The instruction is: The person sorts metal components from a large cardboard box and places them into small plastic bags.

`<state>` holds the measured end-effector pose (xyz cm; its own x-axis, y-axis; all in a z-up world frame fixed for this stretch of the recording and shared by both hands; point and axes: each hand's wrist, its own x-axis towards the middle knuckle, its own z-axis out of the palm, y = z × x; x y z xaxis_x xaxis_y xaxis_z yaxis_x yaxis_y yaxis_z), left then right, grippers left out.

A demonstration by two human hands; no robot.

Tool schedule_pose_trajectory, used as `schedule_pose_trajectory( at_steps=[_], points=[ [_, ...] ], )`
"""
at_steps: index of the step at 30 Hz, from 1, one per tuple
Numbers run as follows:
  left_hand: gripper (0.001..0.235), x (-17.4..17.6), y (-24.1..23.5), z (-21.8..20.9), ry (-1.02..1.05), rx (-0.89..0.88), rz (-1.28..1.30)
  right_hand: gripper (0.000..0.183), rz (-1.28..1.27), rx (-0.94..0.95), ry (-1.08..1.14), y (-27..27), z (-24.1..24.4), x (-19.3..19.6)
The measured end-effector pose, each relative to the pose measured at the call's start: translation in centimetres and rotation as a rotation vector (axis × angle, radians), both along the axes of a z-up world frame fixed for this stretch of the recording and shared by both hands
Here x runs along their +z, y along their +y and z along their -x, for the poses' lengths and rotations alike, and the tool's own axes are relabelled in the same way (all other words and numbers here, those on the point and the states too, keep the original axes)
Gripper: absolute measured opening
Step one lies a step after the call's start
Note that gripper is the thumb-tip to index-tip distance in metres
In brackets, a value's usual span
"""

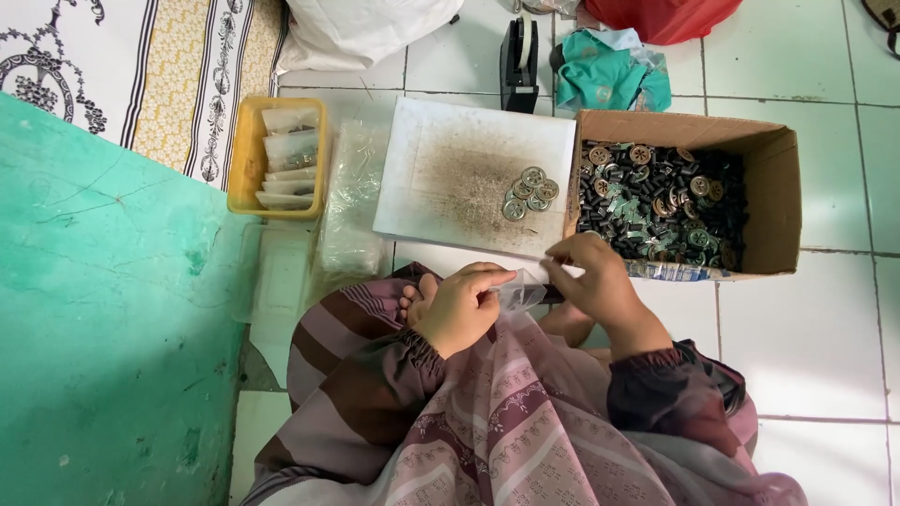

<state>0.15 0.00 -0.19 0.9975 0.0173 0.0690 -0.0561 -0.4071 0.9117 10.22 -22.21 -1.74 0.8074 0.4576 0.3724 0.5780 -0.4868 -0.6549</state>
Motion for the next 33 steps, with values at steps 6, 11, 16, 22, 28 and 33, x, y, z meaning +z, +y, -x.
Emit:
schedule_pose_trajectory(
  at_steps=[6,11,16,22,28,33],
  points=[
    [0.05,0.4,-0.2,-0.4,-0.008,-0.001,-0.004,0.034,0.377,-0.28,0.253,0.4,-10.1,-8.9],
    [0.049,2.5,0.8,-0.8,0.003,0.002,0.043,0.05,0.515,-0.277,0.457,2.7,-12.5,-7.2],
    [0.048,2.0,1.3,-0.9,-0.012,0.01,0.045,0.048,0.45,-0.301,0.499,2.8,-11.3,-6.2],
    [0.048,-1.8,0.6,-0.4,-0.03,0.051,0.051,0.024,0.091,-0.306,0.371,0.9,-5.3,-6.5],
    [0.046,-1.8,0.3,-0.5,-0.079,0.089,0.026,0.026,-0.257,-0.112,0.037,2.6,3.2,2.3],
    [0.044,-0.3,0.1,0.2,-0.121,0.057,0.005,0.031,-0.194,-0.037,-0.08,2.8,1.4,0.7]
  ],
)
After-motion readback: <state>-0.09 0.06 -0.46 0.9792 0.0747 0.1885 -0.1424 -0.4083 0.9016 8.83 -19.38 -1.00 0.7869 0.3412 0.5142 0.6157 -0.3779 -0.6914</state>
